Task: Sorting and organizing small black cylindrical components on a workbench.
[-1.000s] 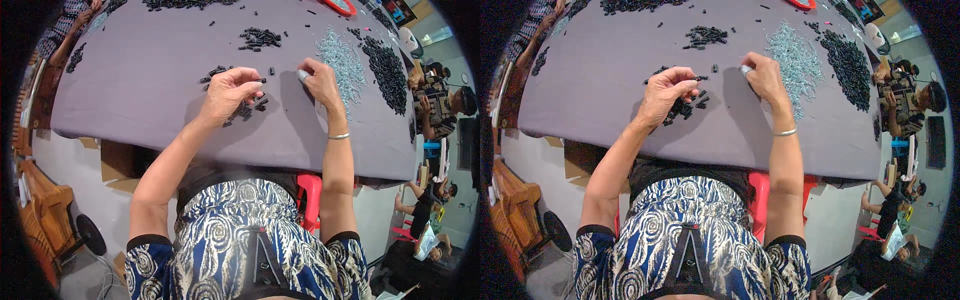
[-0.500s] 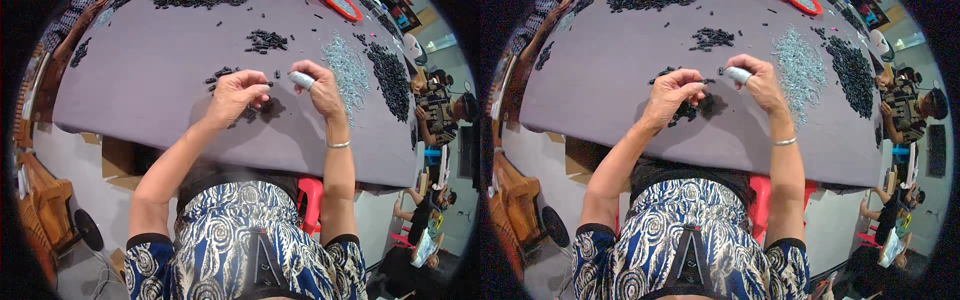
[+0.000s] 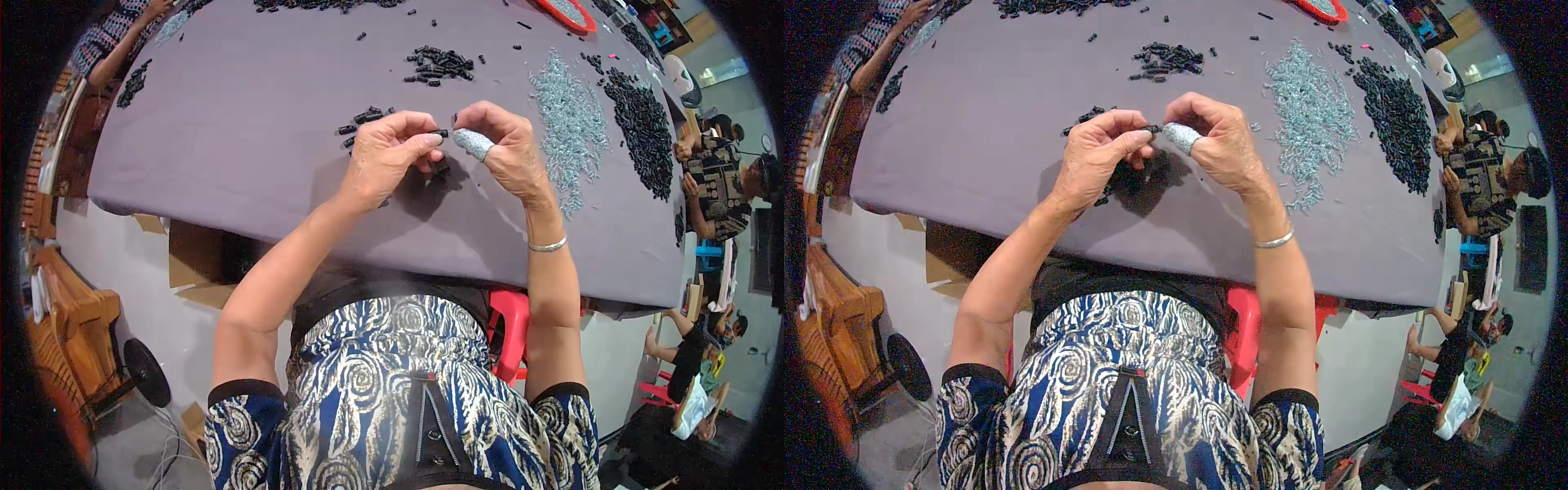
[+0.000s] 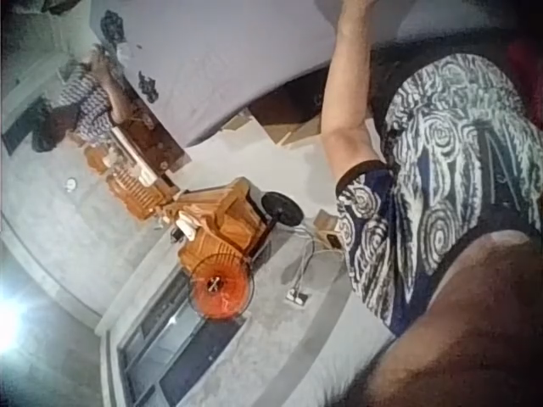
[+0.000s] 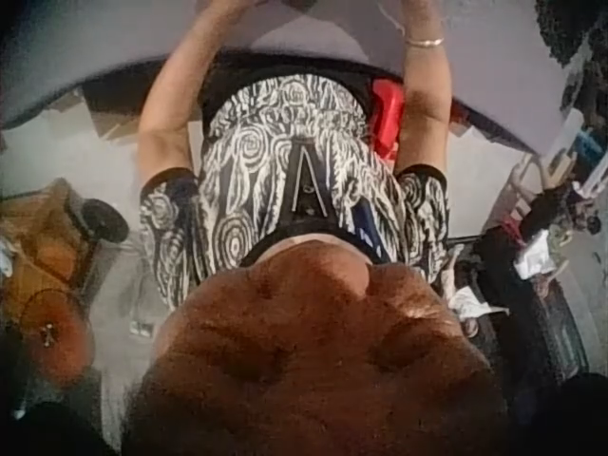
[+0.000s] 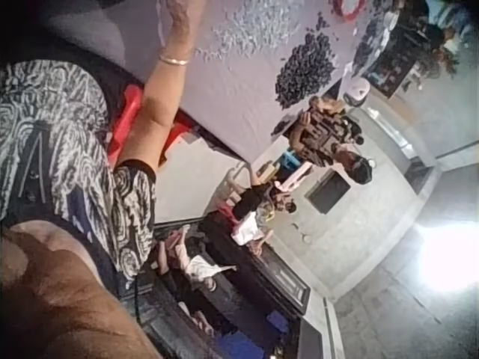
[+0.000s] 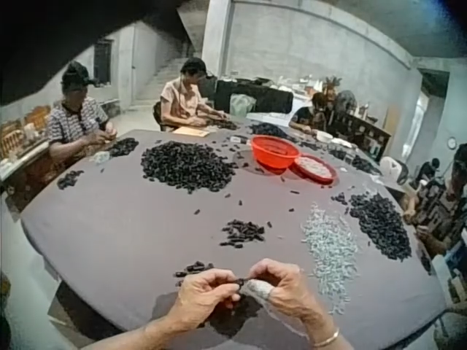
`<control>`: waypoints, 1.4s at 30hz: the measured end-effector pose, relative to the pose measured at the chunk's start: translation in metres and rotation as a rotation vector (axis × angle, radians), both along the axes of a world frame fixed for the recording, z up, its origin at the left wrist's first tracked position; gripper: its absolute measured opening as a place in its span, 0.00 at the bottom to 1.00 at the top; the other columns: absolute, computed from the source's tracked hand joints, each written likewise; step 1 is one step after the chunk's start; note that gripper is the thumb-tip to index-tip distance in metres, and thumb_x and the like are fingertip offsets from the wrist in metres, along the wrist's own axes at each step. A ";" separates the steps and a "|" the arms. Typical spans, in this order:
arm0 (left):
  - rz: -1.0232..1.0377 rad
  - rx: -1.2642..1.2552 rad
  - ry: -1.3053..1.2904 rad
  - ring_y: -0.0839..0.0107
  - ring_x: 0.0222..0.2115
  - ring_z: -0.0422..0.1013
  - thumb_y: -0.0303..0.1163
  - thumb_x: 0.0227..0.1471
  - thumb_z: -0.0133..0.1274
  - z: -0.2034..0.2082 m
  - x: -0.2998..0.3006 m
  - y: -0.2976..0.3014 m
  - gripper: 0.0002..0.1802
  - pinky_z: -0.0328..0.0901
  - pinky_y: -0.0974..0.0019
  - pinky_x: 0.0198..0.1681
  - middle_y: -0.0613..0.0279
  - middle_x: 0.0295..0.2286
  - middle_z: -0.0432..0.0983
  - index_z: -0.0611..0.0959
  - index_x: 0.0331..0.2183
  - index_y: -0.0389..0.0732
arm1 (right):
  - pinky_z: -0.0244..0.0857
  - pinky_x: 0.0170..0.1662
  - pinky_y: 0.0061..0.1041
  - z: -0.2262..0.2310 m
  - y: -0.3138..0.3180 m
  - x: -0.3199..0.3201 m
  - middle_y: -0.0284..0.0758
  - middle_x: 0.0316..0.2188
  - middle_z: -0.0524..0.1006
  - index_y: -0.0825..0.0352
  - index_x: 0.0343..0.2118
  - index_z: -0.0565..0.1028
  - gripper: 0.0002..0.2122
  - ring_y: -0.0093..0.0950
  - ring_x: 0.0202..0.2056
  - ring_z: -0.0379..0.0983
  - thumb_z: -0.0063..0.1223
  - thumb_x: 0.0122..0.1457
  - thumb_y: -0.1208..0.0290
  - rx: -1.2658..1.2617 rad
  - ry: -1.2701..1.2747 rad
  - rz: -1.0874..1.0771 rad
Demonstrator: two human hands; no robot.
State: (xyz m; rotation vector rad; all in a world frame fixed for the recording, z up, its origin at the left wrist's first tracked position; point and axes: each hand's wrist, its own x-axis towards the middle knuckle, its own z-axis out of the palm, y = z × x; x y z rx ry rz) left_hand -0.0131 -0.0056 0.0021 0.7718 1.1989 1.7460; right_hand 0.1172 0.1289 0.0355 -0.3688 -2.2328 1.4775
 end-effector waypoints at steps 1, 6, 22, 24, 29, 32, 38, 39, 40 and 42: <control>0.008 -0.012 0.015 0.80 0.25 0.72 0.24 0.51 0.53 0.001 0.000 0.000 0.07 0.67 0.77 0.26 0.65 0.26 0.75 0.78 0.35 0.34 | 0.63 0.33 0.15 0.000 0.000 0.000 0.24 0.25 0.72 0.69 0.30 0.73 0.04 0.13 0.29 0.66 0.54 0.50 0.80 -0.001 0.000 -0.001; 0.006 -0.013 0.030 0.81 0.25 0.71 0.25 0.51 0.53 -0.001 0.002 0.000 0.07 0.67 0.76 0.28 0.65 0.25 0.75 0.78 0.35 0.35 | 0.63 0.33 0.15 -0.001 0.001 0.001 0.24 0.25 0.72 0.69 0.30 0.74 0.04 0.13 0.29 0.66 0.56 0.50 0.78 -0.023 -0.021 0.023; 0.009 0.026 0.237 0.79 0.26 0.72 0.24 0.52 0.51 -0.001 0.003 -0.001 0.08 0.67 0.77 0.28 0.64 0.27 0.75 0.79 0.36 0.33 | 0.65 0.28 0.14 -0.008 0.002 0.000 0.24 0.25 0.72 0.66 0.31 0.73 0.05 0.14 0.28 0.69 0.55 0.52 0.74 -0.446 -0.037 0.142; 0.000 0.028 0.295 0.79 0.26 0.72 0.23 0.52 0.51 -0.001 0.000 -0.001 0.08 0.67 0.77 0.29 0.64 0.27 0.75 0.79 0.36 0.33 | 0.65 0.28 0.15 -0.008 0.004 -0.002 0.25 0.25 0.72 0.66 0.31 0.73 0.05 0.15 0.27 0.69 0.55 0.52 0.75 -0.456 -0.004 0.159; 0.078 -0.027 0.079 0.78 0.27 0.73 0.26 0.49 0.55 0.004 -0.011 0.001 0.09 0.69 0.76 0.30 0.62 0.27 0.76 0.79 0.35 0.33 | 0.63 0.26 0.16 0.003 0.036 0.010 0.27 0.24 0.73 0.67 0.32 0.76 0.04 0.15 0.24 0.67 0.51 0.53 0.77 -0.142 -0.013 -0.246; 0.131 -0.010 0.032 0.77 0.27 0.73 0.26 0.49 0.55 0.001 -0.025 0.001 0.09 0.69 0.75 0.29 0.63 0.27 0.76 0.79 0.35 0.34 | 0.62 0.26 0.14 -0.003 0.049 0.014 0.26 0.24 0.74 0.67 0.32 0.76 0.05 0.15 0.24 0.67 0.50 0.54 0.76 -0.048 -0.039 -0.353; 0.123 -0.027 0.001 0.79 0.26 0.72 0.26 0.49 0.56 -0.001 -0.030 0.000 0.09 0.68 0.76 0.28 0.64 0.27 0.75 0.79 0.35 0.35 | 0.65 0.32 0.28 -0.016 0.042 -0.001 0.40 0.28 0.76 0.66 0.35 0.76 0.09 0.32 0.27 0.73 0.49 0.49 0.78 0.505 -0.136 -0.259; 0.124 -0.026 0.001 0.79 0.26 0.72 0.26 0.49 0.56 0.000 -0.030 0.000 0.09 0.68 0.76 0.28 0.64 0.27 0.75 0.79 0.35 0.35 | 0.65 0.32 0.27 -0.016 0.041 -0.005 0.38 0.28 0.76 0.66 0.35 0.75 0.09 0.30 0.27 0.73 0.49 0.50 0.77 0.535 -0.130 -0.235; 0.126 -0.022 0.007 0.79 0.26 0.72 0.26 0.49 0.56 0.001 -0.029 0.000 0.09 0.68 0.76 0.28 0.64 0.27 0.75 0.79 0.35 0.35 | 0.65 0.32 0.26 -0.016 0.042 -0.008 0.36 0.27 0.76 0.66 0.35 0.75 0.09 0.29 0.27 0.72 0.50 0.50 0.77 0.565 -0.126 -0.210; 0.131 -0.018 0.011 0.79 0.26 0.72 0.26 0.48 0.56 0.001 -0.030 -0.001 0.09 0.68 0.76 0.28 0.64 0.27 0.75 0.79 0.35 0.34 | 0.65 0.33 0.27 -0.016 0.043 -0.014 0.38 0.28 0.76 0.66 0.35 0.75 0.09 0.33 0.28 0.73 0.50 0.50 0.77 0.605 -0.157 -0.180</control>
